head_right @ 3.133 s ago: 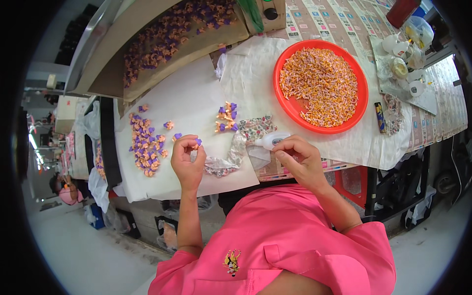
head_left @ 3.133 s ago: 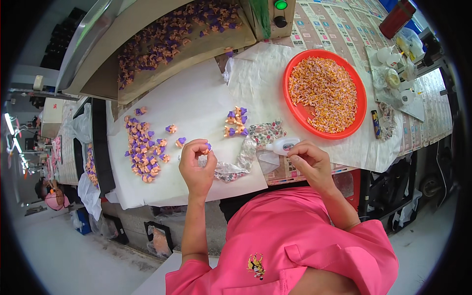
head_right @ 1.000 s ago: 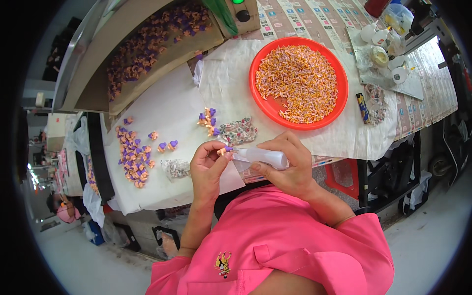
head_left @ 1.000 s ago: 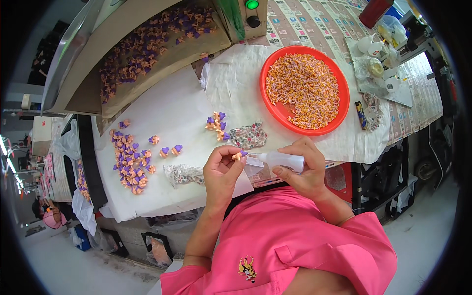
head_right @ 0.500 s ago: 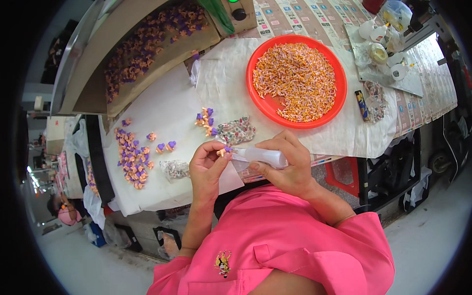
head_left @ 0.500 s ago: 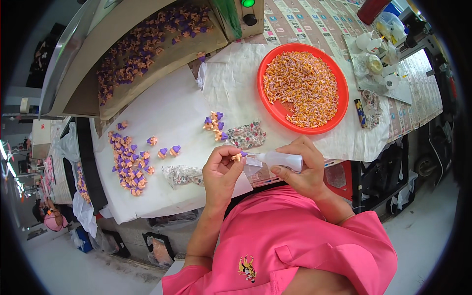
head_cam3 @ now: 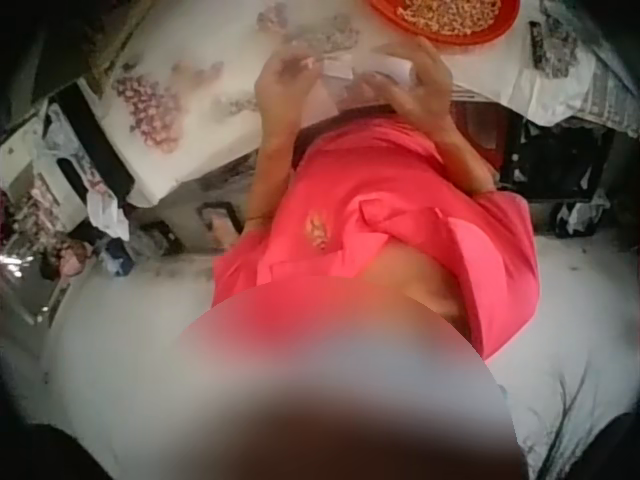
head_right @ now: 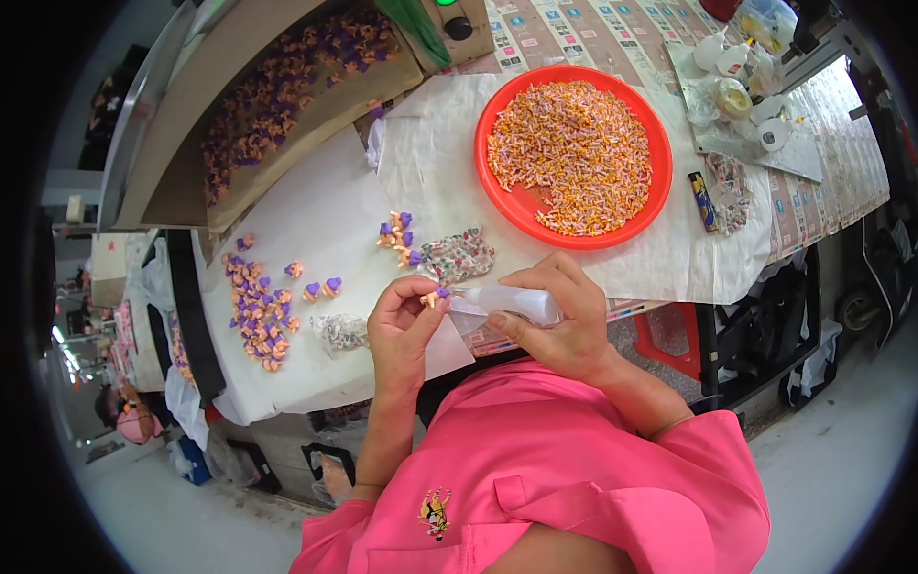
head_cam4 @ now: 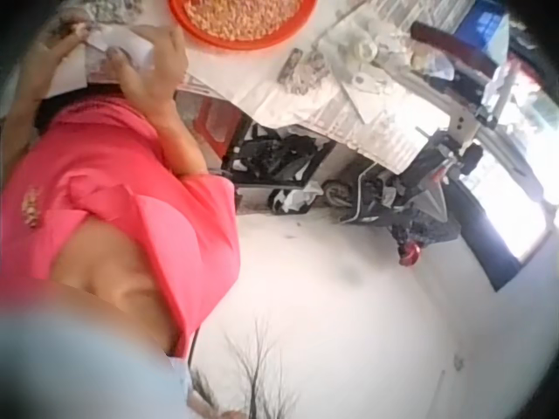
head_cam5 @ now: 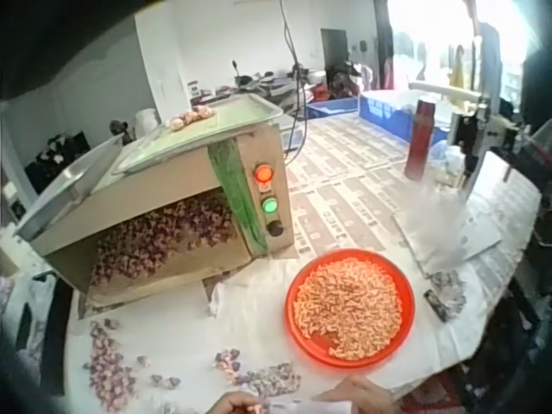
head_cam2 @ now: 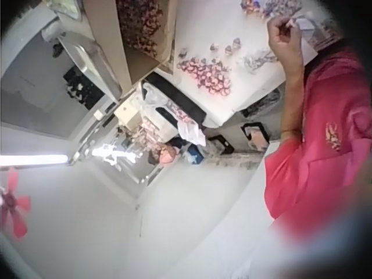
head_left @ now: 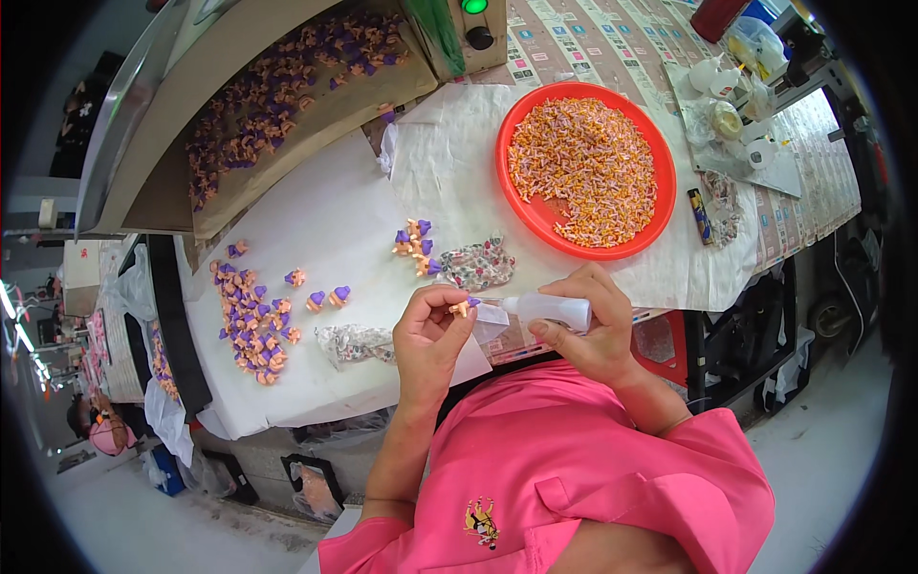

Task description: Assembling decorative jewelry components by placing small flower-shaped beads onto metal pins and applying glue.

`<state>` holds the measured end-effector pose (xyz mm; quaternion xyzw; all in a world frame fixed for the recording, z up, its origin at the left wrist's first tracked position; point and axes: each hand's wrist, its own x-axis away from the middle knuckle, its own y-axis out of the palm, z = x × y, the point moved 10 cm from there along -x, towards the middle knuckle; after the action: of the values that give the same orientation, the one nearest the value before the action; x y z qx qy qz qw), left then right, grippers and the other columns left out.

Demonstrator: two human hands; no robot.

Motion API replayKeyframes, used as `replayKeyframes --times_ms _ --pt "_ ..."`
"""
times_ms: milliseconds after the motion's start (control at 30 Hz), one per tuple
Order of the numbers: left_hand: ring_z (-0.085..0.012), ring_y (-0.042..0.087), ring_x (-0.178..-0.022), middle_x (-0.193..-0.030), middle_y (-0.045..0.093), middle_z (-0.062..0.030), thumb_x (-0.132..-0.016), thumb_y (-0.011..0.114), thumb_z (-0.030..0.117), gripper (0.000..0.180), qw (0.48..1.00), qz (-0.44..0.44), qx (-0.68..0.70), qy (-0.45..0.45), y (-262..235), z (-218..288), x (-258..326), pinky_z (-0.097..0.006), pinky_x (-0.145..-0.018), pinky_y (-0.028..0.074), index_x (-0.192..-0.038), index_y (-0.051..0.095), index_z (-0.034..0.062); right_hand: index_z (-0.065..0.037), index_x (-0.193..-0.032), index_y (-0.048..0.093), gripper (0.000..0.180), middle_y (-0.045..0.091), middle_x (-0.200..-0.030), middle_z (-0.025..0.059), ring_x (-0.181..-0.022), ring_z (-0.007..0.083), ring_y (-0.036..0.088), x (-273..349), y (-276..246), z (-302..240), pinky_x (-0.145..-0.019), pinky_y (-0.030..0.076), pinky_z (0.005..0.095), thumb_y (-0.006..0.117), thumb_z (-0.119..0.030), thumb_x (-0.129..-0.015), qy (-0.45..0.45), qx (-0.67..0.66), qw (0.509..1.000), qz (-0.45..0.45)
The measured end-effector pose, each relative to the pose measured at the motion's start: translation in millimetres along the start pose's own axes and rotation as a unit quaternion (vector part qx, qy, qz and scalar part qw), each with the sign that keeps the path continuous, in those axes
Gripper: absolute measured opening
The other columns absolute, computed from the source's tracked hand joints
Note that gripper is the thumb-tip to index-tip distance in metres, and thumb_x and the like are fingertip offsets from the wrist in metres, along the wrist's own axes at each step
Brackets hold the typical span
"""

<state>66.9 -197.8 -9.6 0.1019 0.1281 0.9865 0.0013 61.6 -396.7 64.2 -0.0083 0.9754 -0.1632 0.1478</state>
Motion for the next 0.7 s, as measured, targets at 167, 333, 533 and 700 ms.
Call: replayKeyframes --times_ms 167,333,533,700 --pt "-0.0094 0.057 -0.085 -0.095 0.059 -0.0035 -0.082 0.065 -0.007 0.023 0.999 0.032 -0.003 -0.008 -9 1 0 -0.022 -0.077 0.048 -0.102 0.058 -0.0004 -0.002 -0.095 0.063 0.030 0.061 -0.084 0.0073 -0.074 0.0184 0.055 -3 -3 6 -0.064 0.044 0.0294 0.081 -0.012 -0.071 -0.002 -0.011 1.000 0.018" --pt "-0.0112 0.059 -0.085 -0.095 0.059 -0.0049 -0.082 0.064 -0.007 0.024 0.997 0.070 0.006 -0.015 -22 5 1 -0.024 -0.077 0.050 -0.104 0.057 -0.0011 -0.003 -0.090 0.061 0.029 0.061 -0.084 0.0098 -0.076 0.0234 0.059 5 11 46 -0.066 0.047 0.0329 0.079 -0.008 -0.069 0.068 0.006 0.997 0.022" --pt "-0.0116 0.058 -0.085 -0.093 0.059 -0.0047 -0.083 0.062 -0.005 0.022 0.996 0.092 0.001 -0.016 -16 7 5 -0.026 -0.079 0.051 -0.104 0.057 -0.0011 -0.003 -0.094 0.060 0.030 0.061 -0.087 0.0109 -0.086 0.0284 0.057 2 10 42 -0.075 0.046 0.0365 0.077 -0.007 -0.069 0.001 0.120 0.993 -0.001" --pt "-0.0116 0.059 -0.085 -0.093 0.059 -0.0043 -0.083 0.062 -0.004 0.022 0.996 0.087 0.008 -0.026 -11 2 7 -0.026 -0.079 0.051 -0.104 0.057 -0.0007 -0.002 -0.095 0.062 0.025 0.062 -0.089 0.0112 -0.084 0.0284 0.057 -2 -7 26 -0.073 0.046 0.0379 0.074 -0.007 -0.073 -0.036 0.166 0.985 0.029"
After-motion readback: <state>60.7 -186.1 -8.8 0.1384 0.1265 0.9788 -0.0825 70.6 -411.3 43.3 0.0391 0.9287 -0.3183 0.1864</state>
